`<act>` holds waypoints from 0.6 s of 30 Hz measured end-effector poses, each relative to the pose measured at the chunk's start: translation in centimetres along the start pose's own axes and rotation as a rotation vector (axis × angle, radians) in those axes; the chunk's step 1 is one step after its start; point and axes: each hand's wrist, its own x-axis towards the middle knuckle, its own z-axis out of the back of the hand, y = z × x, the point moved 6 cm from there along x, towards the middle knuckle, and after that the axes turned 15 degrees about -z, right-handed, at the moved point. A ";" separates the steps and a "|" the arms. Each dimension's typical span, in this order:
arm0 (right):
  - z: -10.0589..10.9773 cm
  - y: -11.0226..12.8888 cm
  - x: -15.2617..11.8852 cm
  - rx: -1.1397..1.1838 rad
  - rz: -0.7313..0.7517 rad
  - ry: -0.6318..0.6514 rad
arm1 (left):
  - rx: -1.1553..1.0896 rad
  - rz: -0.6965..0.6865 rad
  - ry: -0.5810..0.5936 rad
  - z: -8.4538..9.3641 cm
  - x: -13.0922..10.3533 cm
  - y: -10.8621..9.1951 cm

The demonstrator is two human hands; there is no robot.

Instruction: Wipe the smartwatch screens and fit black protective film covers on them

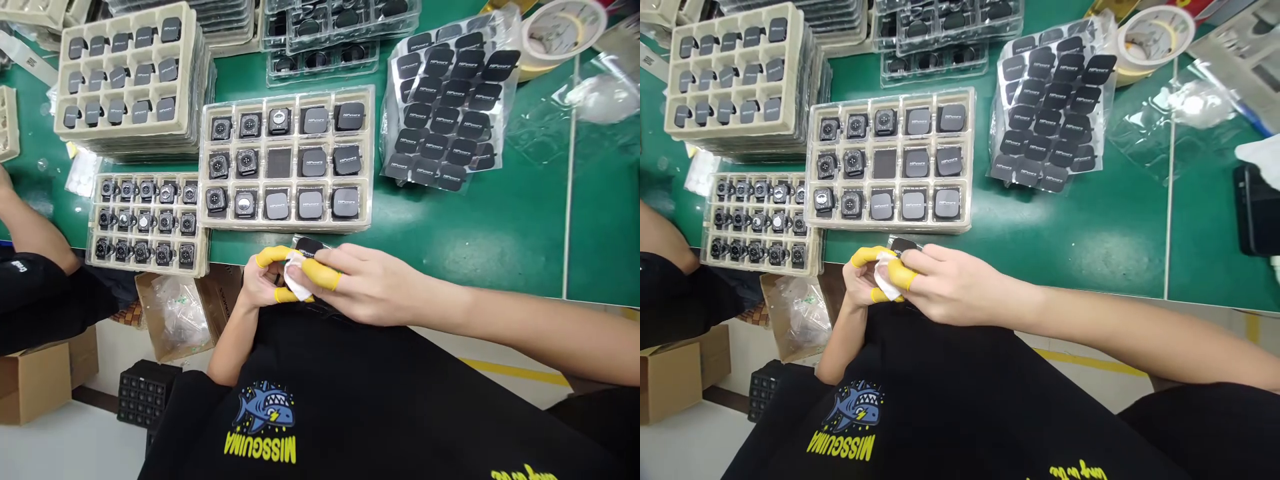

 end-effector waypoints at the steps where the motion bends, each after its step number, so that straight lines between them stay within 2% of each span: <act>1: 0.1 -0.5 0.0 -0.034 -0.013 0.002 | 0.003 -0.007 -0.026 0.2 0.0 0.0; 3: 0.6 -1.6 -0.4 -0.050 -0.072 0.016 | 0.008 -0.008 -0.067 0.7 0.1 0.0; 7: 2.4 -3.1 -1.7 0.078 -0.241 -0.029 | -0.023 -0.041 -0.091 1.1 0.6 -0.5; 10: 2.7 -1.7 -1.8 0.159 -0.189 -0.032 | -0.050 -0.045 -0.071 0.9 0.9 -0.6; 14: 1.0 0.5 -0.4 0.177 -0.095 0.023 | -0.061 -0.048 -0.035 0.3 0.8 -0.5; 18: 0.1 0.0 0.2 0.073 -0.076 0.009 | -0.026 -0.041 -0.055 0.5 0.6 -0.5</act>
